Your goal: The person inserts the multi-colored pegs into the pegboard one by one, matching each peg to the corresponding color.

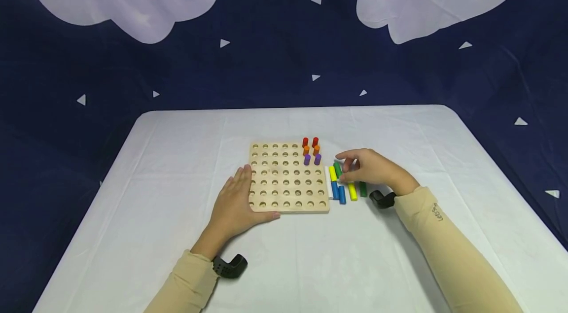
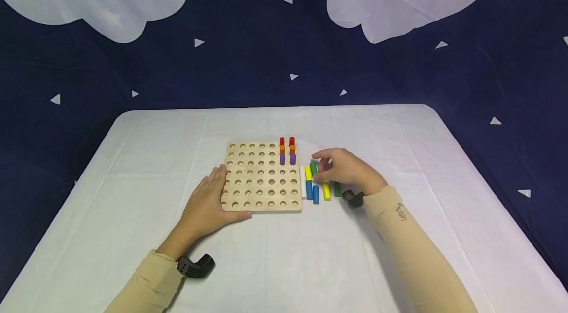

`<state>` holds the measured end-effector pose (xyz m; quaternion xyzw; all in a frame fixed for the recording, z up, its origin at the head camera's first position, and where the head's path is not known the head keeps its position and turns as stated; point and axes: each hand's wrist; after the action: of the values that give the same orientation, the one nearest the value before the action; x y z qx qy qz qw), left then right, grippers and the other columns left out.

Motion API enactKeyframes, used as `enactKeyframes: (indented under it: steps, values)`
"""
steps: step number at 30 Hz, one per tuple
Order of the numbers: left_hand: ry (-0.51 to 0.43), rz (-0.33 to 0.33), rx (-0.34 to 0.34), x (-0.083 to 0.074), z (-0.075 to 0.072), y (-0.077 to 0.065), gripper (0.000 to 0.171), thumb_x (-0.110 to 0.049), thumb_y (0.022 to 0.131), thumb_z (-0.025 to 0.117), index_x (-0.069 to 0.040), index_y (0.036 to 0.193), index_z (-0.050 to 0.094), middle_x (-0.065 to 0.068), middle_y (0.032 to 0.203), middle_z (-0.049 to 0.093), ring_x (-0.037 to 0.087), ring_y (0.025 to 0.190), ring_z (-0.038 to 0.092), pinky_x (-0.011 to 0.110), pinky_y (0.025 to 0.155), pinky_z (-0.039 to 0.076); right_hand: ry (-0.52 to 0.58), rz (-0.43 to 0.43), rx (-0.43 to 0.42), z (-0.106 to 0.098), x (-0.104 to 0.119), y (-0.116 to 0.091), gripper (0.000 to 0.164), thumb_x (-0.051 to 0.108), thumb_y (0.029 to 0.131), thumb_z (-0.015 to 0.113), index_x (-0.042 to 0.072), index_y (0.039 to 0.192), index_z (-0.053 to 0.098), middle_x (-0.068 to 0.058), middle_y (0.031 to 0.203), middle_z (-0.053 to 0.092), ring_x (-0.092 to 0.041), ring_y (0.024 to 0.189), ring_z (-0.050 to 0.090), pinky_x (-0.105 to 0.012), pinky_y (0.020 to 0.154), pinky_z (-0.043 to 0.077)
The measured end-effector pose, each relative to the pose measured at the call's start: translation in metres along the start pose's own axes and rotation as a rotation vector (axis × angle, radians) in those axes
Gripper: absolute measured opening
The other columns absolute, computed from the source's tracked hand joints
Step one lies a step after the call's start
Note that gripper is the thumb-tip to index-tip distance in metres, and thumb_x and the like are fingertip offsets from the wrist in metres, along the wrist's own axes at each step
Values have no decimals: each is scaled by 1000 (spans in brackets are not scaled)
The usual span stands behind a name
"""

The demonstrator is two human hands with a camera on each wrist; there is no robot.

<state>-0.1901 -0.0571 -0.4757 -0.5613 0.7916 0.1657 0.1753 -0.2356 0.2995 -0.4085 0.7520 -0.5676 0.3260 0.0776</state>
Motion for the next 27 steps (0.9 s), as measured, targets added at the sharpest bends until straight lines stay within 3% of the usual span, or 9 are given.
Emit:
enactKeyframes:
  steps: [5,11,21,27]
  values:
    - [-8,-2,-1,0,1,0,146,-88,57,68,0,158,10,15,165,15,29,155,14,47,127,13,0,19,41,4,-1,4,64,25,85,79,2,139,55,-2,95,63,-16,81,54,-27,69,48]
    - [-11,3,-3,0,3,0,145,-89,58,67,0,158,10,16,165,15,29,155,15,46,127,13,-13,10,43,7,-3,6,55,22,89,75,3,137,57,-3,93,61,-17,82,54,-28,70,48]
    - [-7,4,-4,-1,1,1,144,-86,59,70,0,158,11,16,165,15,29,155,14,46,127,12,-53,-17,-47,7,-4,1,51,30,90,74,5,132,61,0,90,64,-15,79,56,-30,73,48]
    - [-2,-7,5,1,1,1,145,-88,58,68,0,158,10,15,166,13,28,155,13,46,127,12,18,-49,-115,8,5,1,54,25,89,75,10,137,57,1,96,67,-17,85,59,-31,73,51]
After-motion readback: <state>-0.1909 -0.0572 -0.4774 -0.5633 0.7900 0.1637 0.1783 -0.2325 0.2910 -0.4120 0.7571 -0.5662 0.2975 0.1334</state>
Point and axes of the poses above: each hand's wrist, its own y-axis towards the middle knuckle, its own z-axis out of the palm, x = y × z
